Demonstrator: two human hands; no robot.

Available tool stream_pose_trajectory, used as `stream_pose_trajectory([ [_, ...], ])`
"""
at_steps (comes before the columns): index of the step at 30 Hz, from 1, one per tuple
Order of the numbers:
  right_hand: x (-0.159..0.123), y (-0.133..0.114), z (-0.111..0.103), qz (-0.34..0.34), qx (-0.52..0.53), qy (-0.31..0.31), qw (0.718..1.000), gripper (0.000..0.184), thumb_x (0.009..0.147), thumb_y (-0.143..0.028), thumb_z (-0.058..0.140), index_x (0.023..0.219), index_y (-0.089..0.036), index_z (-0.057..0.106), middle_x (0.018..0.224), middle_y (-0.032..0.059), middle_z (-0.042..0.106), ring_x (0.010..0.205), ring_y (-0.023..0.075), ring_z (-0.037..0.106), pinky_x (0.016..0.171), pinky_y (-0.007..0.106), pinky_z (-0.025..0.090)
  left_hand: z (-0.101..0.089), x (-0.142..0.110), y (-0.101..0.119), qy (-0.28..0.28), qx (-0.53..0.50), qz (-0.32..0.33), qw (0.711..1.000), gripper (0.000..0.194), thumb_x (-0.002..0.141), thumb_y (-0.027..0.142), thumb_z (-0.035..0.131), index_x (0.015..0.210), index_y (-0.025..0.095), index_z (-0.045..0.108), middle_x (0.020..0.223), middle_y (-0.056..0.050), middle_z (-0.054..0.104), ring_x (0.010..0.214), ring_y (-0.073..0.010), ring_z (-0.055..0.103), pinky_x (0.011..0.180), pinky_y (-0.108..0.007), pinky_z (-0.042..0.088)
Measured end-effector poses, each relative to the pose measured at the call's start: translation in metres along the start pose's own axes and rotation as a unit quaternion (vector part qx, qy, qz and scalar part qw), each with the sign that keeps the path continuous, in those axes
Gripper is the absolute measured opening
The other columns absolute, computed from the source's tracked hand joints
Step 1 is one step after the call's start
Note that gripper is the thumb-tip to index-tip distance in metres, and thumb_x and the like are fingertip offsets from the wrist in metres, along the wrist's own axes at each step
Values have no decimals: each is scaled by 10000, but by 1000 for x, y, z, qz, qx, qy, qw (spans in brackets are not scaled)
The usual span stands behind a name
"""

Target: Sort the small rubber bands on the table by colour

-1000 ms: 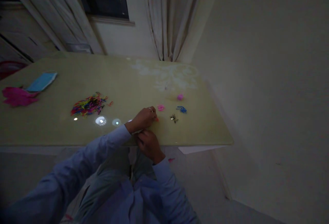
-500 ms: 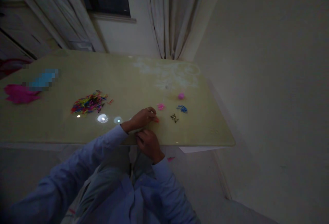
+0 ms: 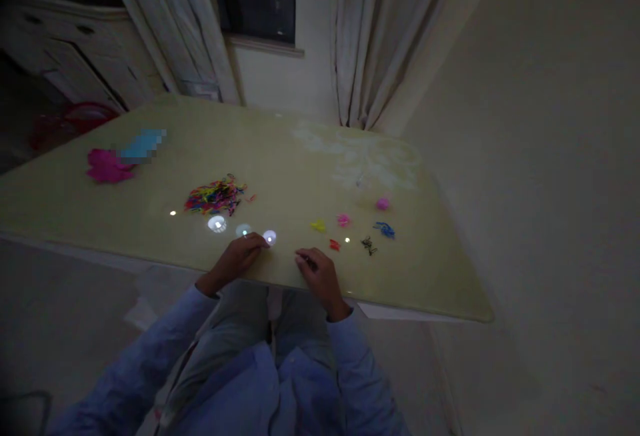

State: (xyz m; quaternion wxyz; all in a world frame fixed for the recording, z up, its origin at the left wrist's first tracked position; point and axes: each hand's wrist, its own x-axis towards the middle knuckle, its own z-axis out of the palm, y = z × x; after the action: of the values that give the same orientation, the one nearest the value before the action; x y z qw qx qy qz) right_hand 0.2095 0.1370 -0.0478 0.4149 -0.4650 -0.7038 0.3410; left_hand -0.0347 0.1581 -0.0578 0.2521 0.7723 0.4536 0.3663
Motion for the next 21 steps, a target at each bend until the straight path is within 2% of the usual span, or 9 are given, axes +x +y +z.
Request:
stream_pose_trajectory([
  [4,40,-8,13,-3,-37,-22,999,267,881,-322,594,1086,-182,693,899,60,688,688,137,592,653,260,487,-1,-10,-2,16,16,-5,1000,260,836,102,436,903,163,679,929,-84,675,901,-178,622,832,-318,488],
  [8,101,-14,46,-2,-127,-67,990,299,866,-348,608,1085,-162,693,874,55,696,697,137,599,704,268,484,6,-9,1,27,31,-6,999,240,836,82,458,897,158,677,913,-88,664,890,-193,608,830,-335,486],
  [13,168,-24,89,28,-306,-146,941,357,848,-416,653,1071,-141,703,910,84,707,838,183,624,770,278,452,10,-9,-1,48,9,-8,999,245,834,56,461,905,158,672,923,-84,662,886,-186,608,831,-324,493],
  [17,188,-31,111,32,-379,-185,906,388,852,-484,633,1040,-156,718,1008,115,693,902,207,618,746,273,432,10,-9,0,47,-6,-13,999,238,815,47,474,880,159,673,912,-83,664,884,-185,614,831,-327,503],
  [21,188,-30,122,32,-402,-166,900,353,914,-444,564,1083,-167,703,1065,124,661,934,207,612,758,276,432,10,-8,1,41,-15,-11,999,248,807,48,476,879,168,680,915,-82,662,891,-187,615,834,-334,505],
])
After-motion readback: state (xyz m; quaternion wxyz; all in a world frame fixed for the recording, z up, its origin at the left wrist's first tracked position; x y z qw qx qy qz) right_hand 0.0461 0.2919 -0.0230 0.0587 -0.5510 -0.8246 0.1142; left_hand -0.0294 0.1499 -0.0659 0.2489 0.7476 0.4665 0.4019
